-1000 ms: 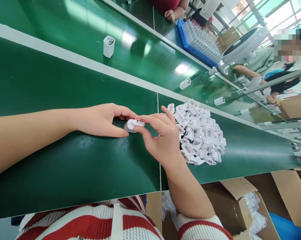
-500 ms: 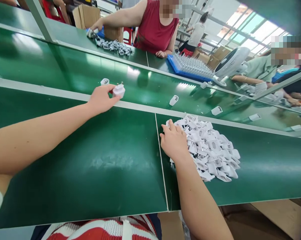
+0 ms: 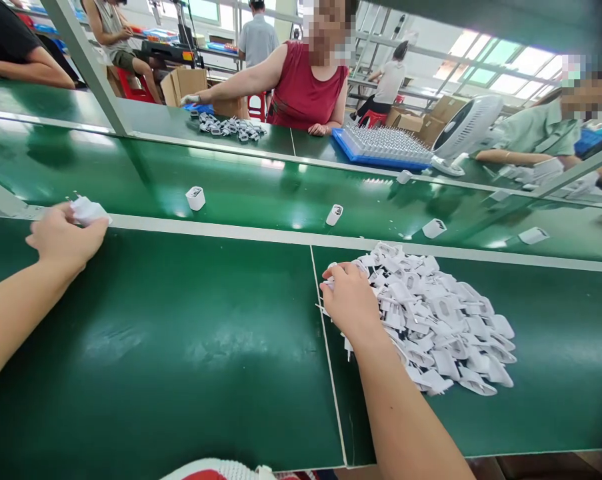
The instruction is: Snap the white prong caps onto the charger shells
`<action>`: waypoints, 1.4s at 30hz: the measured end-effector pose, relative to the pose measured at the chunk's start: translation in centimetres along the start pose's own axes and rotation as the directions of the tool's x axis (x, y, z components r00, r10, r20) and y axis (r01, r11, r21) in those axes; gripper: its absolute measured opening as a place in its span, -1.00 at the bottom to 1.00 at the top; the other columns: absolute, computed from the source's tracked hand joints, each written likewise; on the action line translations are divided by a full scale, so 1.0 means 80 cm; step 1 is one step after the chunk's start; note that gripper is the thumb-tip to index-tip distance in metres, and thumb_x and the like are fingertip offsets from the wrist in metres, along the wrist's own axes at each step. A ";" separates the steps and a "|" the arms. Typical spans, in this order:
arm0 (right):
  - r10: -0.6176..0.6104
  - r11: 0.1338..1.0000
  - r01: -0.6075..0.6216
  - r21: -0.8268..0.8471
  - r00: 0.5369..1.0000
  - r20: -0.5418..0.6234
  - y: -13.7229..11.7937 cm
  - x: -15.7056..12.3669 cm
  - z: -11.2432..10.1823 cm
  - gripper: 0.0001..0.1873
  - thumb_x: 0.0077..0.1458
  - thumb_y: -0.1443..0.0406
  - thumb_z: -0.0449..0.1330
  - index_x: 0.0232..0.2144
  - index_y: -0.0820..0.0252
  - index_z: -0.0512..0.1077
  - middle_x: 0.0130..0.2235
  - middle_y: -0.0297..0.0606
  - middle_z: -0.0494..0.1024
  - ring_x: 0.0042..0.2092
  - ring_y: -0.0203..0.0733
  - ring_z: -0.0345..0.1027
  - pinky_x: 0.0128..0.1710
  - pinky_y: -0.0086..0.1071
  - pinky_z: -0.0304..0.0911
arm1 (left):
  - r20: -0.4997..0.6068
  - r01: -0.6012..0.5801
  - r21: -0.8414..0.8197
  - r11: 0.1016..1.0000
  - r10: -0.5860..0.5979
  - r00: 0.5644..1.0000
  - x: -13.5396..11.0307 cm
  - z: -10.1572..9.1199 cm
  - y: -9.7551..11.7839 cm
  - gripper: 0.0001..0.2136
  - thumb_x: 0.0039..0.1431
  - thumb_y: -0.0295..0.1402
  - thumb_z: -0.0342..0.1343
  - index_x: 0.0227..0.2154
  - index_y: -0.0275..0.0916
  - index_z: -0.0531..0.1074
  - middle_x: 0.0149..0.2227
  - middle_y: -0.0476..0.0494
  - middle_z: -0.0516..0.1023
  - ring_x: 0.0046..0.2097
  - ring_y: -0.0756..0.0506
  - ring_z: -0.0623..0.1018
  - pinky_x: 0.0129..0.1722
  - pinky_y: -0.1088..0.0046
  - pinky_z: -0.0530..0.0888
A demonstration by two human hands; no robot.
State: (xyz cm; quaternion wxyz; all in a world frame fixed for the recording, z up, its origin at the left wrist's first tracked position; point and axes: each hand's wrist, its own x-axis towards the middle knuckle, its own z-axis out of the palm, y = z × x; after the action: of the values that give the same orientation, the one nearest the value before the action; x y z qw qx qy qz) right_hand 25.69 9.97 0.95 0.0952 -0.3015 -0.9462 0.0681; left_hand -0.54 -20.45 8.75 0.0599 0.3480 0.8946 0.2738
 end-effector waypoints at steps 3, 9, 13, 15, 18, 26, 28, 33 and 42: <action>0.054 0.995 -0.052 0.080 0.998 -0.031 -0.001 0.002 -0.004 -0.77 0.15 0.36 0.21 -0.11 0.16 0.42 0.01 -0.09 0.46 -0.06 0.04 0.42 -0.19 -0.18 0.31 | 0.023 -0.027 -0.024 0.999 0.027 0.999 0.025 0.018 0.018 -0.01 -0.11 0.53 -0.02 0.13 -0.23 0.39 -0.04 -0.05 0.61 0.27 -0.35 0.28 0.15 0.18 0.23; 0.121 0.917 -0.097 0.387 0.992 -0.036 0.007 0.007 -0.006 -0.42 -0.09 0.32 0.45 0.01 0.13 0.44 0.04 -0.16 0.36 -0.12 -0.11 0.42 -0.09 -0.20 0.38 | -0.155 0.223 -0.059 0.973 -0.230 0.961 0.112 0.062 -0.037 0.23 -0.22 0.55 0.06 0.29 -0.42 0.11 0.33 -0.23 0.28 0.38 -0.50 0.03 0.21 0.09 0.08; 0.148 0.828 -0.104 0.552 0.988 -0.035 0.012 0.011 -0.002 -0.42 -0.11 0.23 0.50 0.00 0.15 0.50 0.05 -0.14 0.39 -0.07 -0.13 0.43 -0.02 -0.21 0.43 | -0.152 0.220 -0.098 0.971 -0.233 0.961 0.140 0.086 -0.052 0.00 0.03 0.40 0.08 0.25 -0.39 0.18 0.30 -0.13 0.29 0.33 -0.40 0.21 0.22 0.14 0.17; 0.159 0.782 -0.086 0.618 0.985 -0.065 0.012 0.015 0.002 -0.47 -0.02 0.24 0.44 0.03 0.17 0.49 0.05 -0.13 0.44 -0.09 -0.17 0.44 -0.03 -0.24 0.44 | -0.221 0.110 -0.076 0.991 -0.125 0.967 0.124 0.094 -0.033 -0.20 0.18 0.29 0.06 0.24 -0.27 0.25 0.20 -0.04 0.38 0.27 -0.33 0.30 0.21 0.15 0.24; 0.176 0.720 -0.026 0.693 0.974 -0.146 0.008 0.018 0.005 -0.57 0.04 0.30 0.35 -0.01 0.18 0.46 -0.08 -0.21 0.57 -0.22 -0.23 0.44 -0.08 -0.26 0.45 | -0.156 -0.054 -0.029 0.998 0.049 0.987 0.066 0.111 0.019 -0.37 0.31 0.18 0.04 0.24 -0.16 0.33 0.13 -0.06 0.46 0.15 -0.31 0.40 0.12 0.16 0.35; -0.154 0.224 -0.078 0.971 0.982 0.114 -0.029 -0.007 -0.014 -0.58 0.23 0.13 0.28 0.05 0.09 0.31 -0.06 -0.16 0.68 -0.13 -0.15 0.59 -0.09 -0.19 0.50 | 0.180 -0.399 -0.326 0.857 0.471 0.864 -0.062 0.176 0.086 -0.66 0.32 -0.03 0.17 0.02 -0.08 0.55 -0.01 -0.13 0.63 0.06 -0.25 0.53 0.17 0.15 0.40; -0.239 0.216 -0.117 0.969 0.956 0.169 -0.036 -0.016 -0.022 -0.63 0.23 0.12 0.30 0.03 0.07 0.37 -0.05 -0.18 0.67 -0.19 -0.20 0.57 -0.13 -0.22 0.50 | 0.172 -0.389 -0.353 0.851 0.468 0.867 -0.061 0.183 0.078 -0.61 0.30 -0.01 0.20 0.07 -0.08 0.53 0.02 -0.14 0.62 0.06 -0.24 0.53 0.16 0.15 0.43; -0.294 0.464 0.112 0.879 0.955 0.034 -0.045 -0.035 -0.030 -0.65 0.28 0.22 0.28 0.10 0.00 0.50 -0.07 -0.25 0.58 -0.11 -0.21 0.47 -0.09 -0.26 0.44 | 0.173 -0.371 -0.426 0.825 0.477 0.862 -0.053 0.186 0.067 -0.64 0.27 0.00 0.24 -0.01 -0.09 0.56 -0.02 -0.10 0.62 0.04 -0.21 0.53 0.11 0.19 0.45; -0.507 0.757 0.567 0.323 0.823 -0.255 -0.068 -0.054 -0.026 -0.77 0.34 0.37 0.19 -0.03 0.05 0.56 -0.18 -0.26 0.62 -0.16 -0.14 0.41 -0.14 -0.20 0.36 | 0.115 -0.409 -0.426 0.807 0.496 0.860 -0.054 0.190 0.068 -0.65 0.26 -0.01 0.25 -0.06 -0.13 0.60 -0.07 -0.10 0.63 0.00 -0.20 0.55 0.08 0.24 0.46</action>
State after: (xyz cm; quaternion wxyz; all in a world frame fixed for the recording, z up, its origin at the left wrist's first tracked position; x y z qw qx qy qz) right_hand 26.56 3.23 3.39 0.2399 0.0039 -0.9501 0.1992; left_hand 10.45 -13.11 -1.53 0.1588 0.5616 0.7004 0.4109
